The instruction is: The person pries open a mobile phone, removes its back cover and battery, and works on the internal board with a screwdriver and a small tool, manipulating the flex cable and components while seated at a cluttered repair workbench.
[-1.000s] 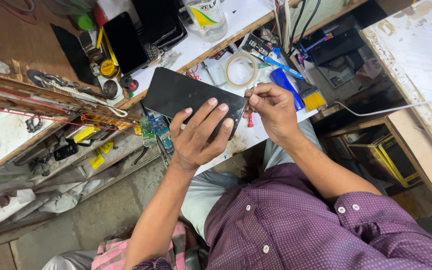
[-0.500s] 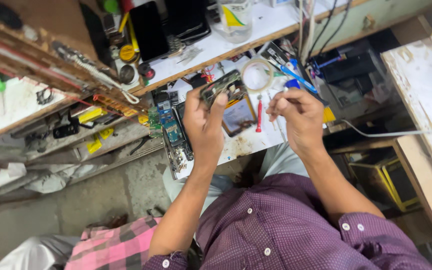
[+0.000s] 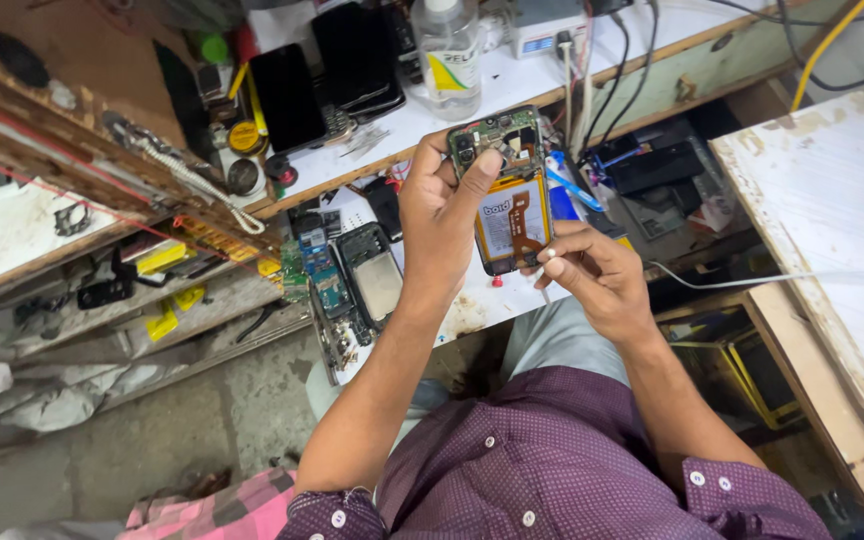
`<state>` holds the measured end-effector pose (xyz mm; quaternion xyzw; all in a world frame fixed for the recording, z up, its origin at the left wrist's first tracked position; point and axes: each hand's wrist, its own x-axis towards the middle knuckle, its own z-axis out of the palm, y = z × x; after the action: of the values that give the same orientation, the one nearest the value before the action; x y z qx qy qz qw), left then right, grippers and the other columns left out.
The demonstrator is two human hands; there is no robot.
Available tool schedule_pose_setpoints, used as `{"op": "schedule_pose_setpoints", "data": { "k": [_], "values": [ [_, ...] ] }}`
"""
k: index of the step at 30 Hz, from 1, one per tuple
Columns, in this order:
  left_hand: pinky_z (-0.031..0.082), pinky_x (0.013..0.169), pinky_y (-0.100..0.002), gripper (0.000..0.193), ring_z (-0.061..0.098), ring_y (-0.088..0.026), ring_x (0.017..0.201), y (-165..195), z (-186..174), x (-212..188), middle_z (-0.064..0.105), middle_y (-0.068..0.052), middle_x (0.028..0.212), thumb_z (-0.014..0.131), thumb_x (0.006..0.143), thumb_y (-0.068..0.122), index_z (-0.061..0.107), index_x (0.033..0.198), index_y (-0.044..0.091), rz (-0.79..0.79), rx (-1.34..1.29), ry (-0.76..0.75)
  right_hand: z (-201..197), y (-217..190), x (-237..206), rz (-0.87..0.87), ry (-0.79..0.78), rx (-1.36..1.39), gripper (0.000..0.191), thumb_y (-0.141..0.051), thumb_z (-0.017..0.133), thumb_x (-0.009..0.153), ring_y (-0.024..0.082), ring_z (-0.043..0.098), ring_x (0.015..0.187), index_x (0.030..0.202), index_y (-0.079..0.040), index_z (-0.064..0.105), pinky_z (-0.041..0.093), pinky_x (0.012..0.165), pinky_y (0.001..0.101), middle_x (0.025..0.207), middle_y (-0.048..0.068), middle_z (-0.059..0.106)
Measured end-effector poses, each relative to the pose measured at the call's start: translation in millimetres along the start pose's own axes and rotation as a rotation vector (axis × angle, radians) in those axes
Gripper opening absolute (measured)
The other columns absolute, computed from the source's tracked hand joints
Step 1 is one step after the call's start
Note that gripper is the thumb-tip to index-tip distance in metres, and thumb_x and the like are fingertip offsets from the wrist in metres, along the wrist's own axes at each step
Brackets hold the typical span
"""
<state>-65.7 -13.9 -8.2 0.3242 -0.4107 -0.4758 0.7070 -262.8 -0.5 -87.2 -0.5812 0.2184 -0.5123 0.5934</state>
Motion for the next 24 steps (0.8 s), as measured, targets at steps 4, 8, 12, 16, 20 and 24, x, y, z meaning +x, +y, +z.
{"op": "schedule_pose_setpoints", "data": {
  "k": [4,8,12,16,20,24],
  "values": [
    [0.055,0.09,-0.027,0.029,0.068,-0.011,0.098,-9.4,18.4,8.0,0.073,-0.01,0.109,0.069,0.104,0.013,0.056,0.126,-0.001,-0.041,0.0,-0.068,-3.3,-4.6,-4.1,-0.084,0.108,-0.065,0.012,0.004,0.064,0.1,0.022,0.071,0.098,0.112,0.007,0.065,0.066,0.085,0.0373,0.12,0.016,0.063],
    [0.056,0.091,-0.028,0.032,0.068,-0.011,0.101,-21.9,62.2,23.9,0.073,-0.01,0.112,0.069,0.104,0.012,0.057,0.13,-0.002,-0.055,-0.027,-0.251,-11.5,-23.0,-18.1,-0.176,0.379,-0.142,0.009,0.005,0.063,0.103,0.02,0.07,0.099,0.111,0.007,0.065,0.065,0.084,0.0344,0.122,0.015,0.064],
    [0.056,0.094,-0.028,0.035,0.068,-0.011,0.105,-40.5,123.0,35.0,0.073,-0.01,0.115,0.069,0.105,0.011,0.056,0.134,-0.002,-0.084,-0.088,-0.492,-32.8,-50.6,-36.9,-0.29,0.6,-0.222,0.01,0.004,0.063,0.106,0.02,0.07,0.097,0.116,0.005,0.064,0.062,0.084,0.032,0.121,0.014,0.066],
    [0.056,0.096,-0.027,0.037,0.067,-0.011,0.106,-57.8,182.8,47.8,0.073,-0.009,0.116,0.07,0.105,0.009,0.055,0.137,-0.002,-0.086,-0.141,-0.699,-60.4,-73.8,-44.2,-0.376,0.787,-0.292,0.011,0.0,0.063,0.106,0.018,0.07,0.097,0.117,0.003,0.064,0.061,0.086,0.0317,0.124,0.012,0.066],
    [0.057,0.094,-0.028,0.035,0.068,-0.011,0.106,-73.8,236.9,55.4,0.073,-0.01,0.116,0.069,0.104,0.008,0.056,0.135,-0.001,-0.067,-0.165,-0.796,-91.1,-93.4,-45.8,-0.406,0.908,-0.317,0.011,-0.002,0.064,0.105,0.017,0.071,0.093,0.116,0.002,0.065,0.062,0.084,0.0314,0.12,0.011,0.068],
    [0.058,0.09,-0.028,0.033,0.069,-0.012,0.102,-82.8,275.9,64.6,0.074,-0.011,0.114,0.067,0.105,0.007,0.056,0.134,-0.002,-0.091,-0.194,-0.857,-120.8,-109.2,-42.9,-0.458,0.958,-0.311,0.011,-0.004,0.066,0.104,0.016,0.071,0.091,0.114,0.001,0.066,0.062,0.081,0.031,0.117,0.009,0.07]
  ]
}}
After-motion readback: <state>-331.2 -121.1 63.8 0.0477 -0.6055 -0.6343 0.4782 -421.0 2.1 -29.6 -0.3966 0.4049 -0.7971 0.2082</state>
